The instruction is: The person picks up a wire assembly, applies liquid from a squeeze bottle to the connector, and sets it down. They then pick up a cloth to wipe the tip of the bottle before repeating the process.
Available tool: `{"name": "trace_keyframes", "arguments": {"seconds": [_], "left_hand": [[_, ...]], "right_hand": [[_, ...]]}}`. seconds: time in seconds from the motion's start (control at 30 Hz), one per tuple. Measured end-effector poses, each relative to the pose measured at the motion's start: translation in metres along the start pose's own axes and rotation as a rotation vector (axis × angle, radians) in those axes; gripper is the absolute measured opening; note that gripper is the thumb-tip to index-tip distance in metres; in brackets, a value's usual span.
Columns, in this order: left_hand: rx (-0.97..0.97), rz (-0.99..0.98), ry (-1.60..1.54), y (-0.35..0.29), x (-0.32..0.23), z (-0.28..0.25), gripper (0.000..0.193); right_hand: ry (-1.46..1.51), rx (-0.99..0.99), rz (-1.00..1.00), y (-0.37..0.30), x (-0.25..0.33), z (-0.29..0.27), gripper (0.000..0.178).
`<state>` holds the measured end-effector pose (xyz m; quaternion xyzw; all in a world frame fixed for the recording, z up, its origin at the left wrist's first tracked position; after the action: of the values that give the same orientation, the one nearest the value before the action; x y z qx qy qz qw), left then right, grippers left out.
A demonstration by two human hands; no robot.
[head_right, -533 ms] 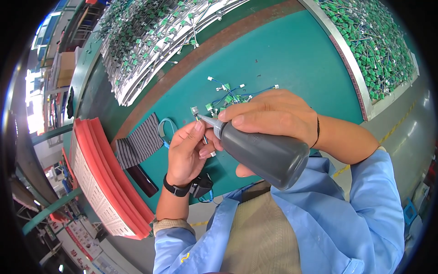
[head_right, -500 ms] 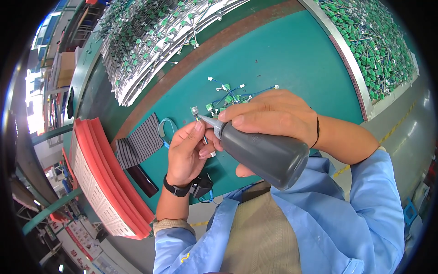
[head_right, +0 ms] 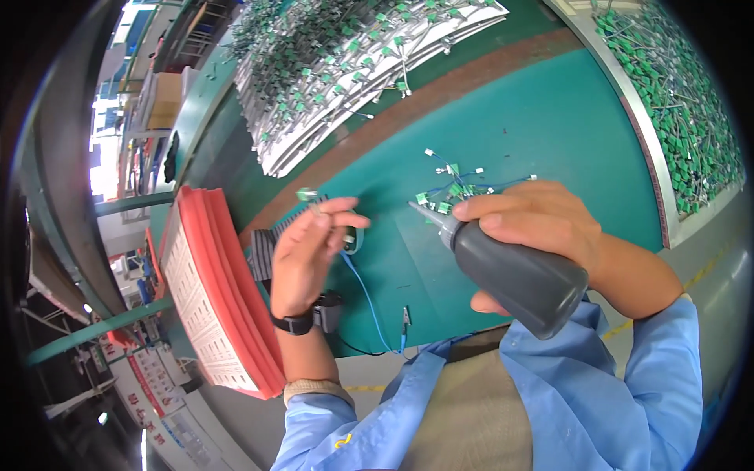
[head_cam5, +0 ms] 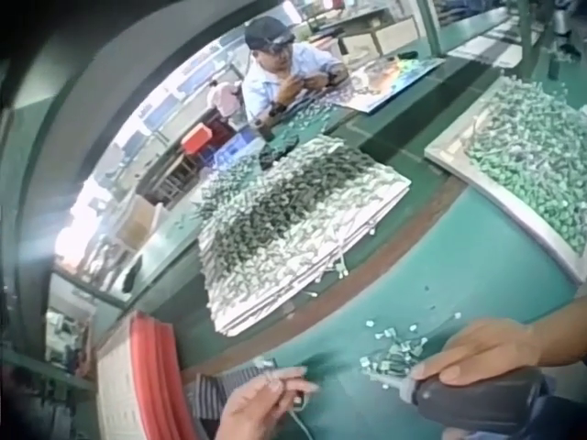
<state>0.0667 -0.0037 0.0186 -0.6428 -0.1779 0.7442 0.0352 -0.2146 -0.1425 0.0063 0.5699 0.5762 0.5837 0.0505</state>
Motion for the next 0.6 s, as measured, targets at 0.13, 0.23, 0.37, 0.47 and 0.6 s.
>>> {"name": "trace_keyframes", "arguments": {"seconds": [0.13,0.23,0.37,0.47,0.6], "left_hand": [[-0.321,0.239,0.402,-0.005,-0.035,-0.068,0.012],[-0.387,0.286,0.598,0.019,-0.056,-0.127,0.008],[-0.479,0.299,0.825,0.058,-0.079,-0.168,0.013],[-0.464,0.292,0.723,0.083,-0.073,-0.188,0.016],[-0.468,0.269,0.745,0.096,-0.068,-0.194,0.019]], "right_hand": [[-0.009,-0.024,-0.034,0.006,0.005,0.005,0.075],[-0.043,-0.055,-0.039,0.007,0.003,0.005,0.073],[-0.021,-0.059,-0.049,0.016,0.008,0.005,0.068],[-0.018,-0.056,-0.047,0.015,0.007,0.005,0.069],[-0.016,-0.056,-0.040,0.015,0.006,0.004,0.069]]}}
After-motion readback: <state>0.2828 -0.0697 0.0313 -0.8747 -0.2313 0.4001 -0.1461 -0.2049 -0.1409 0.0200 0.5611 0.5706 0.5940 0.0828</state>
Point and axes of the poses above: each hand's wrist, its own y-axis towards the middle knuckle, its own z-axis out of the palm, x = y × z, the point moved 2 cm from there along y, towards the middle knuckle, and after that the axes turned 4 degrees about z, right-handed, at the moved point
